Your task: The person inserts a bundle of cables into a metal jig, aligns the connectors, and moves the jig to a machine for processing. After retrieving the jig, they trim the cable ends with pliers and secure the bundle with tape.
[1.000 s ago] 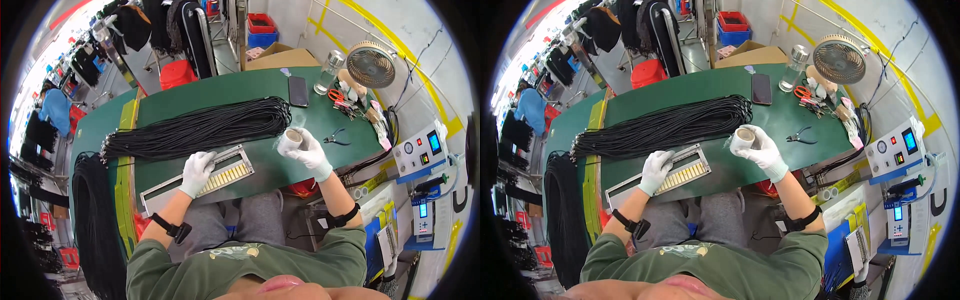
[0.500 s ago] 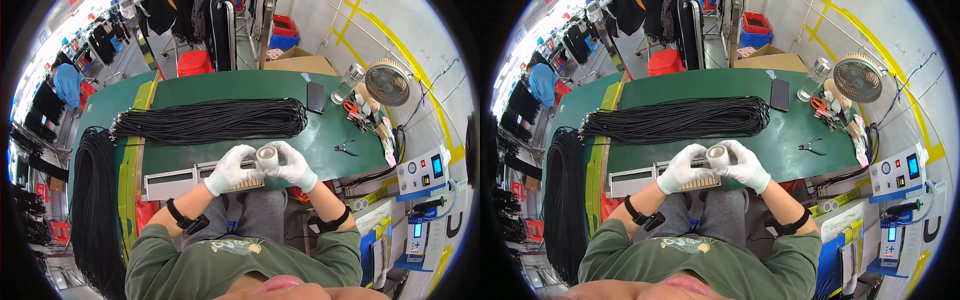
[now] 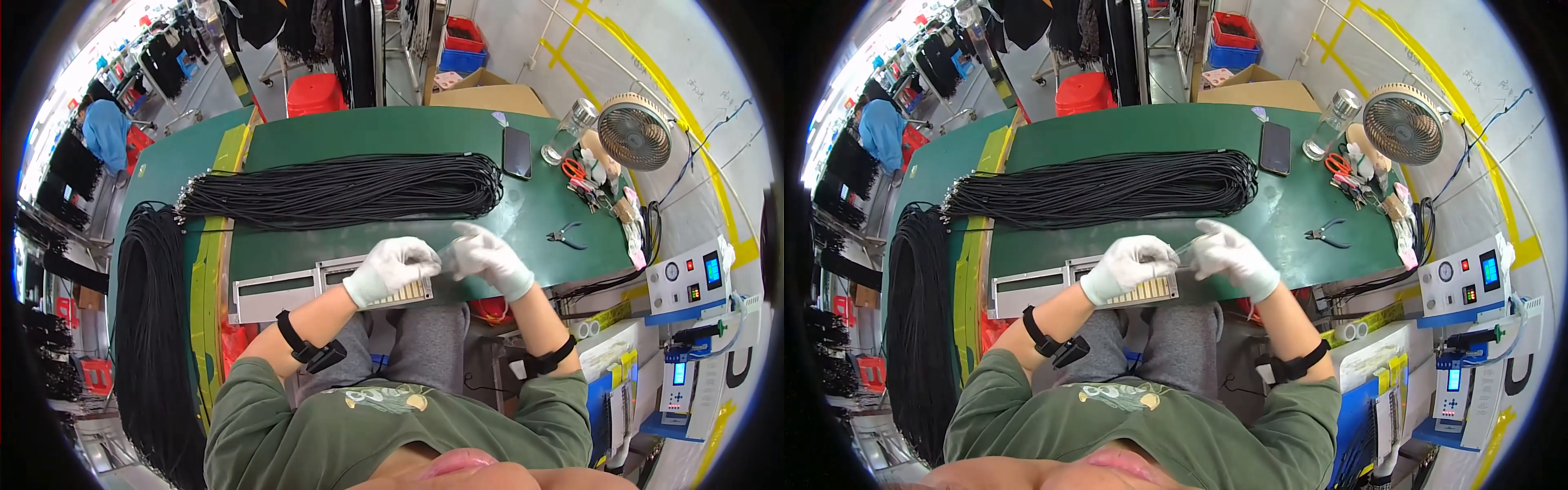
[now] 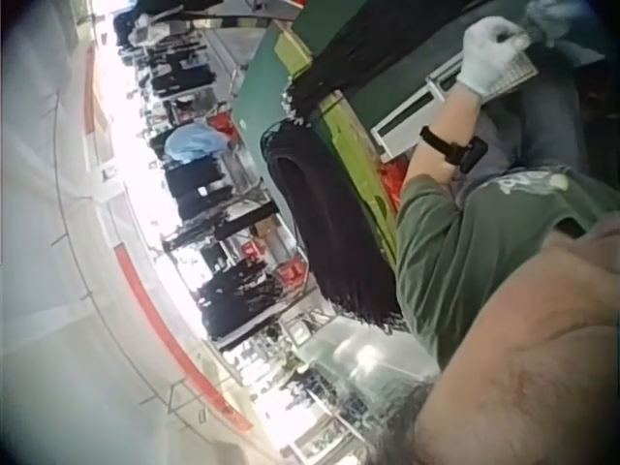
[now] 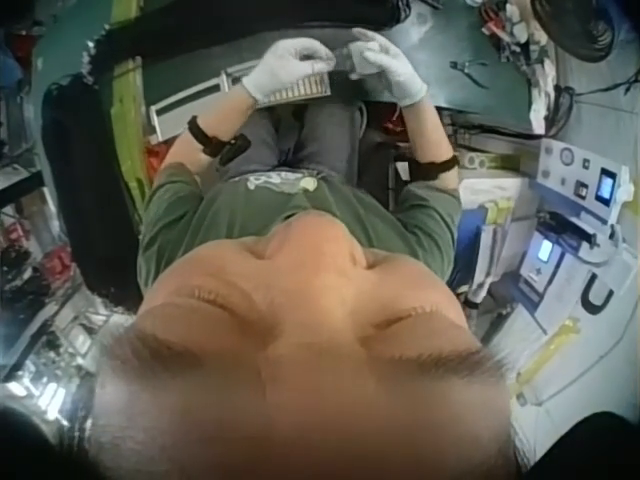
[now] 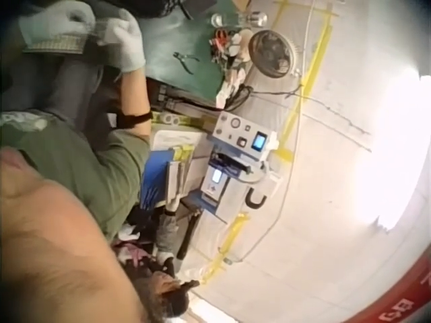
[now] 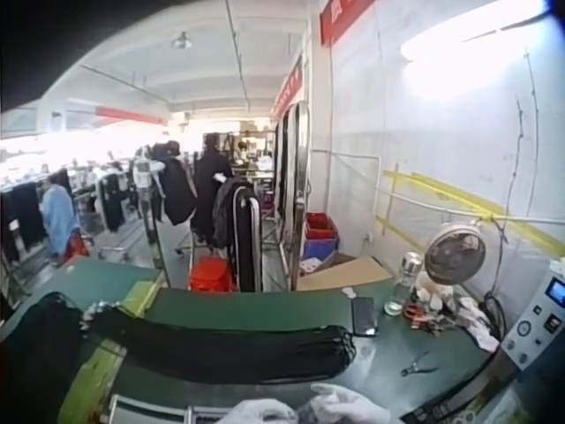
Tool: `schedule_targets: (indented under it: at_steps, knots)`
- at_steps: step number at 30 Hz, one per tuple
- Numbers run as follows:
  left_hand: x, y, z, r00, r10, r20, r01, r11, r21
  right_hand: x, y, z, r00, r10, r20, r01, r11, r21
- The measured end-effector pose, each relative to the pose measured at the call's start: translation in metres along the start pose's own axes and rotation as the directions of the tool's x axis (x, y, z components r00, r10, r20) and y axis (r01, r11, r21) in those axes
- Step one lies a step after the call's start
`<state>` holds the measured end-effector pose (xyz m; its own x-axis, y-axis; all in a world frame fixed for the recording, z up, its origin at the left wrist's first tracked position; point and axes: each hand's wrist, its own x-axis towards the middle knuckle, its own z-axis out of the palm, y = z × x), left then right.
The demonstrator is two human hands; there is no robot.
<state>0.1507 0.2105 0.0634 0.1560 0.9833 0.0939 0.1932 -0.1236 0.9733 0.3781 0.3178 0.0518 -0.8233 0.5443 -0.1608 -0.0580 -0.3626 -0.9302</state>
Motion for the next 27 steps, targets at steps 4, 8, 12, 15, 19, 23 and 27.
schedule_targets:
  at_steps: [4,8,12,15,19,23,27]
  knots:
    - [0.023,-0.018,-0.01,0.982,-0.173,-0.071,0.171,0.985,-0.033,0.012,-0.014,-0.037,0.998,0.067,0.01,-0.064,0.878,0.475]
    - [0.049,-0.035,-0.013,0.916,-0.396,-0.06,0.377,0.903,-0.208,0.039,-0.028,-0.054,0.994,0.014,-0.107,-0.02,0.998,-0.057]
    - [0.069,-0.065,-0.017,0.848,-0.524,0.082,0.438,0.606,-0.664,0.08,-0.065,-0.057,0.97,-0.074,-0.232,-0.121,0.681,-0.722]
    - [0.08,-0.092,-0.015,0.893,-0.443,0.085,0.316,0.481,-0.817,0.117,-0.105,-0.042,0.991,0.018,-0.133,-0.129,0.391,-0.911]
    - [0.096,-0.078,0.006,0.84,-0.54,-0.045,0.174,0.348,-0.921,0.173,-0.089,-0.08,0.971,-0.228,0.07,0.09,0.077,-0.993]
    - [0.099,-0.065,0.003,0.787,-0.615,-0.058,0.125,0.251,-0.96,0.2,-0.085,-0.066,0.988,0.019,-0.152,-0.145,0.422,-0.895]
    - [0.104,-0.067,-0.004,0.787,-0.615,-0.056,0.092,0.207,-0.974,0.197,-0.085,-0.061,0.991,-0.044,-0.123,-0.116,0.141,-0.983]
